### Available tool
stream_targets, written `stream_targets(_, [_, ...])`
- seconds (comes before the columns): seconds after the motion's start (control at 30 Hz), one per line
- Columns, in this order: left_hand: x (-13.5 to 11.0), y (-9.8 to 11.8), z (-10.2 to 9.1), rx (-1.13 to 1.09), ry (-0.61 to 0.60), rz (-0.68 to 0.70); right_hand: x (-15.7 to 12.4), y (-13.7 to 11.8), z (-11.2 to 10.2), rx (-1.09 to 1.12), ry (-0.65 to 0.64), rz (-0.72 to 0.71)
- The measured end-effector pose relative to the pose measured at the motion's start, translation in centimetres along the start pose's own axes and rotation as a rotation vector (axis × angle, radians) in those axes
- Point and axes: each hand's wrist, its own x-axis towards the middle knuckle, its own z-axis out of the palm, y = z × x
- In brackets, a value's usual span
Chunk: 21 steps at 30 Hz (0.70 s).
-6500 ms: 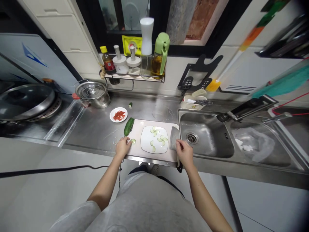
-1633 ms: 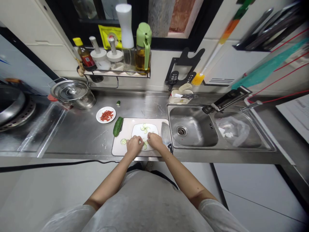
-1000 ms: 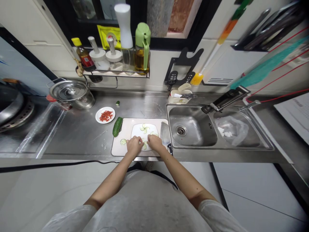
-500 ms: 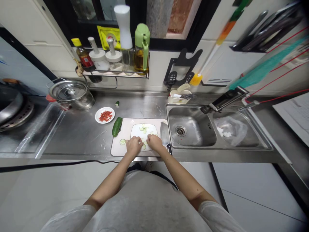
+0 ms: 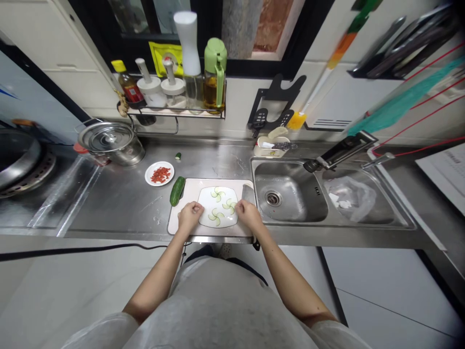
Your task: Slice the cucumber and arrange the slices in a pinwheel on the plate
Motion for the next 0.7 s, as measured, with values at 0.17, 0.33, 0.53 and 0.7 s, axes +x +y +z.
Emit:
stream_targets(0.17, [0.3, -4.1, -1.9, -0.043, 0.069, -0.030, -1.5, 2.7, -1.9, 0.061, 0.054, 0.067])
stream_targets(0.33, [-0.1, -6.2, -2.8, 0.162, 0.075, -0.122, -2.1, 4.1, -2.5, 0.087, 0.074, 0.108])
stream_targets(0.53, [-0.6, -5.8, -2.9, 0.289, 0.038, -0.158, -2.0, 3.7, -1.8, 0.083, 0.044, 0.106])
stream_targets(0.7, [-0.5, -5.1, -2.8, 0.336, 0.022, -0.192, -1.9, 2.8, -1.5, 0.081, 0.025, 0.106])
